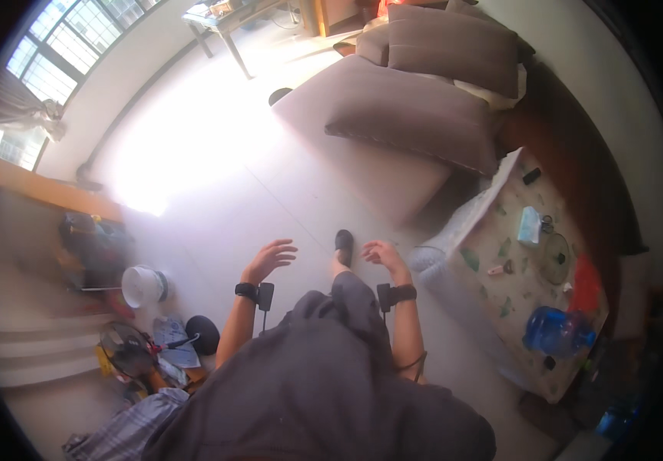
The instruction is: Arranging pillows and placing a bamboo mat on a sofa.
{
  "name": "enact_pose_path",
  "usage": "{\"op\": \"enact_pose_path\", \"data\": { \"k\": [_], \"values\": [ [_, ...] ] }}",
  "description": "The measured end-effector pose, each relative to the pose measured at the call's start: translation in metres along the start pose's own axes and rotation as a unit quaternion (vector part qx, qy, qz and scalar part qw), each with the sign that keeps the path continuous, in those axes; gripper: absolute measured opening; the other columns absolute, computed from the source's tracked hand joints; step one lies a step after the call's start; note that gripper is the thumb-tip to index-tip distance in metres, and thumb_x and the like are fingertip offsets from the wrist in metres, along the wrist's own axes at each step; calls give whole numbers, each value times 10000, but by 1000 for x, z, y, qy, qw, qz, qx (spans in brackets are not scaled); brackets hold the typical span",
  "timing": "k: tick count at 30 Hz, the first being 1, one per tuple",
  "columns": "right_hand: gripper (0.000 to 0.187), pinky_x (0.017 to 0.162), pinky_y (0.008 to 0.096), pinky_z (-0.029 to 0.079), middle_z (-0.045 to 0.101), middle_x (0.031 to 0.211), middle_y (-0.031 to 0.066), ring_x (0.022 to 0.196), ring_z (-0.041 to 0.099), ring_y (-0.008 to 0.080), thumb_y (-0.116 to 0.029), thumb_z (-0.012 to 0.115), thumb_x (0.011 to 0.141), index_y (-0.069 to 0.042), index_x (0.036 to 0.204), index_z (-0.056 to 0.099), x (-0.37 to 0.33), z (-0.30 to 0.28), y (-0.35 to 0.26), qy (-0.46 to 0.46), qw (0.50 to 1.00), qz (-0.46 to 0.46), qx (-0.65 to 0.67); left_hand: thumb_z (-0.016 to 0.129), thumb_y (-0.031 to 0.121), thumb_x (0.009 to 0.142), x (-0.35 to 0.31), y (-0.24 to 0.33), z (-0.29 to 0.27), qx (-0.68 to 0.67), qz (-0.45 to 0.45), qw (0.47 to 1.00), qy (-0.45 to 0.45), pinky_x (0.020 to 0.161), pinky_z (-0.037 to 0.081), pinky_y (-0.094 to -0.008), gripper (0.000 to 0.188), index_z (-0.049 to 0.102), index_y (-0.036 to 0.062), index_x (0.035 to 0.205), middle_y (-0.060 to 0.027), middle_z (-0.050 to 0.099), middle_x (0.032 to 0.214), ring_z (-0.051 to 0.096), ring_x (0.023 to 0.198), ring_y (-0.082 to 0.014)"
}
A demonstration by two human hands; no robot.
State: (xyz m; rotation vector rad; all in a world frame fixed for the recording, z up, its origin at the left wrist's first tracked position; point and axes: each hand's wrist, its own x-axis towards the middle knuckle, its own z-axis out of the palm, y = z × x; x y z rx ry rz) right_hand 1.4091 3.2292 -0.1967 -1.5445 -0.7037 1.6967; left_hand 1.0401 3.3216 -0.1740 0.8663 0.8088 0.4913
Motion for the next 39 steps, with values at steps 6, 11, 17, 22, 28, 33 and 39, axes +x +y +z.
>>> {"op": "enact_pose_path", "data": {
  "k": [6, 11, 17, 22, 28, 33, 39],
  "values": [
    [268, 705, 292, 531, 698, 879, 79, 742, 663, 161, -178, 526, 842, -37, 1041, 635, 121, -14, -95, 60, 988, -71, 126, 470, 275, 963, 43, 38, -70, 23, -91, 992, 80, 906, 483, -369, 441, 480, 17, 1319, -151, 606, 1209, 606, 1060, -249],
    [277, 740, 279, 506, 689, 880, 83, 774, 643, 163, -122, 475, 803, -31, 1007, 639, 198, 2, -211, 41, 979, -195, 50, 464, 272, 963, 119, 99, -99, 45, -61, 993, 89, 893, 486, -350, 429, 488, 17, 1307, -141, 616, 1193, 621, 1036, -240],
    [260, 764, 287, 498, 687, 904, 83, 792, 639, 143, -129, 476, 818, -27, 997, 635, 263, 18, -269, -29, 989, -139, 31, 464, 257, 968, 246, 146, -108, 62, -89, 994, 3, 877, 496, -349, 408, 486, 5, 1289, -148, 620, 1178, 617, 1026, -229],
    [232, 733, 275, 506, 672, 876, 72, 764, 639, 146, -98, 475, 814, -33, 963, 641, 320, -10, -230, 31, 988, -59, 141, 458, 243, 958, 366, 148, -112, 127, -196, 971, -43, 847, 503, -318, 369, 524, 33, 1253, -129, 641, 1144, 627, 999, -206],
    [223, 649, 223, 490, 665, 803, 21, 690, 622, 103, -55, 474, 793, -65, 885, 676, 414, -19, -180, 232, 944, 37, 230, 654, 73, 751, 505, 91, -176, 308, -271, 909, 71, 509, 534, -341, 857, 151, 65, 1445, -197, 565, 1011, 657, 648, -262],
    [287, 710, 275, 502, 659, 920, 45, 777, 629, 146, -94, 577, 793, -86, 1072, 646, 489, -3, -141, 296, 869, 195, 345, 744, 109, 730, 599, 42, -205, 540, -31, 840, -31, 839, 531, -397, 1009, 37, 43, 1447, -294, 401, 1351, 622, 987, -359],
    [201, 919, 338, 453, 614, 1009, 57, 963, 593, 207, -164, 589, 838, -60, 1010, 599, 558, -23, -100, 288, 795, 235, 480, 910, 246, 551, 659, 50, -122, 409, -192, 892, -5, 1064, 355, -442, 1312, -6, -9, 1455, -360, 295, 1365, 385, 1283, -411]
  ]
}}
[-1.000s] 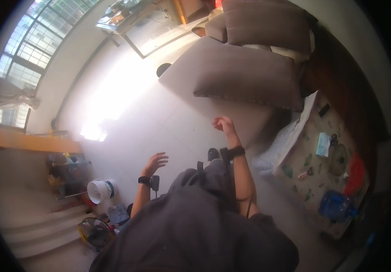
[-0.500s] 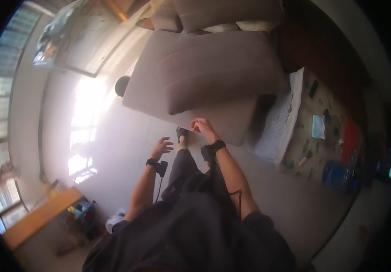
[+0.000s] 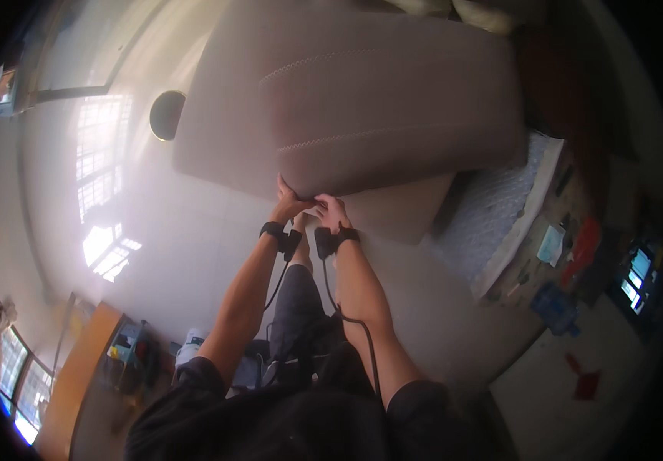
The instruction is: Arranging pillows and placing a bamboo mat on a sofa.
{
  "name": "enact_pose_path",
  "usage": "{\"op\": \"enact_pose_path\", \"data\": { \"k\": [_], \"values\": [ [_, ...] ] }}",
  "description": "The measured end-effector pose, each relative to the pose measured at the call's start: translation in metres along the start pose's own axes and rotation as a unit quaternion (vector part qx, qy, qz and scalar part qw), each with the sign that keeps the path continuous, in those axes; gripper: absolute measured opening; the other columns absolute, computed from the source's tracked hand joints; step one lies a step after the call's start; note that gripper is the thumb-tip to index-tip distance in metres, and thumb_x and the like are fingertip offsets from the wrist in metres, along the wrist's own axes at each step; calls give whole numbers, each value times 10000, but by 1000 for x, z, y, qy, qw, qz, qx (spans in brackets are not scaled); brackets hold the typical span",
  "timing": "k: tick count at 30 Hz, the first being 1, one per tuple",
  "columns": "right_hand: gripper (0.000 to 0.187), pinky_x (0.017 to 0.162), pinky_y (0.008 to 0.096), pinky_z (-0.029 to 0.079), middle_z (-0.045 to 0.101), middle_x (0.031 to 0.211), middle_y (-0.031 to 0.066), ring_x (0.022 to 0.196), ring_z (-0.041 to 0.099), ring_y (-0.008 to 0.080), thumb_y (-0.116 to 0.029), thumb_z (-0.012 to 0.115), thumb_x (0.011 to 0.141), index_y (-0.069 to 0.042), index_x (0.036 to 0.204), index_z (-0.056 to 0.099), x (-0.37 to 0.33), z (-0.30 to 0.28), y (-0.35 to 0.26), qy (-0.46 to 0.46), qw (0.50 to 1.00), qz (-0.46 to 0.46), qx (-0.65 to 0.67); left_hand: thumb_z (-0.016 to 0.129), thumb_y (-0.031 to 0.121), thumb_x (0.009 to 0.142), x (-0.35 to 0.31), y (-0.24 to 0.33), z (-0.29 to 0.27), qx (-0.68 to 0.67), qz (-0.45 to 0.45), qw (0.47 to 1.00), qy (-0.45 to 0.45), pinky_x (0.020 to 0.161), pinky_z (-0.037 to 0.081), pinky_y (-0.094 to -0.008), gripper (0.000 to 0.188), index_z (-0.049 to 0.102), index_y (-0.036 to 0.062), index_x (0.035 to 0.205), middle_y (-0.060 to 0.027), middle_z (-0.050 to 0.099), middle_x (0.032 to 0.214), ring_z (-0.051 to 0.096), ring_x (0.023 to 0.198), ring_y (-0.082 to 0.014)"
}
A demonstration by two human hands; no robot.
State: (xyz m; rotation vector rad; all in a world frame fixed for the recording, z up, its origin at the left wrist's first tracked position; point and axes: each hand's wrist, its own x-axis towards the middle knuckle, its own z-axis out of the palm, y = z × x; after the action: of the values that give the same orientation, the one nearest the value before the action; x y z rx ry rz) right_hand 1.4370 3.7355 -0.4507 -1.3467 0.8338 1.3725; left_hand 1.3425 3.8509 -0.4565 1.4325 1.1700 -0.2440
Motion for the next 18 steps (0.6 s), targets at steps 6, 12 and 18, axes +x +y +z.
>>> {"op": "enact_pose_path", "data": {
  "k": [6, 12, 18],
  "values": [
    [90, 875, 357, 457, 641, 968, 55, 947, 593, 204, -128, 600, 808, -81, 884, 601, 1, 50, 21, -80, 981, -11, 179, 930, 189, 469, 6, -10, -34, -170, 11, 984, 60, 989, 430, -412, 1348, 24, -11, 1446, -301, 450, 1286, 505, 1192, -379],
    [248, 875, 303, 431, 638, 1034, 20, 1009, 582, 142, -120, 678, 821, -115, 1058, 606, -55, 64, -9, -39, 988, -59, 139, 729, 36, 599, -8, 29, -52, -127, 22, 992, 0, 646, 549, -331, 960, 115, -35, 1334, -227, 584, 1012, 647, 805, -273],
    [292, 630, 231, 438, 621, 903, -14, 757, 546, 94, -72, 792, 726, -129, 971, 644, -107, 79, -46, -39, 977, -178, 108, 601, 52, 646, -40, 84, -83, -249, 66, 964, -67, 576, 509, -289, 304, 562, -71, 921, -116, 617, 786, 636, 689, -209]
  ]
}}
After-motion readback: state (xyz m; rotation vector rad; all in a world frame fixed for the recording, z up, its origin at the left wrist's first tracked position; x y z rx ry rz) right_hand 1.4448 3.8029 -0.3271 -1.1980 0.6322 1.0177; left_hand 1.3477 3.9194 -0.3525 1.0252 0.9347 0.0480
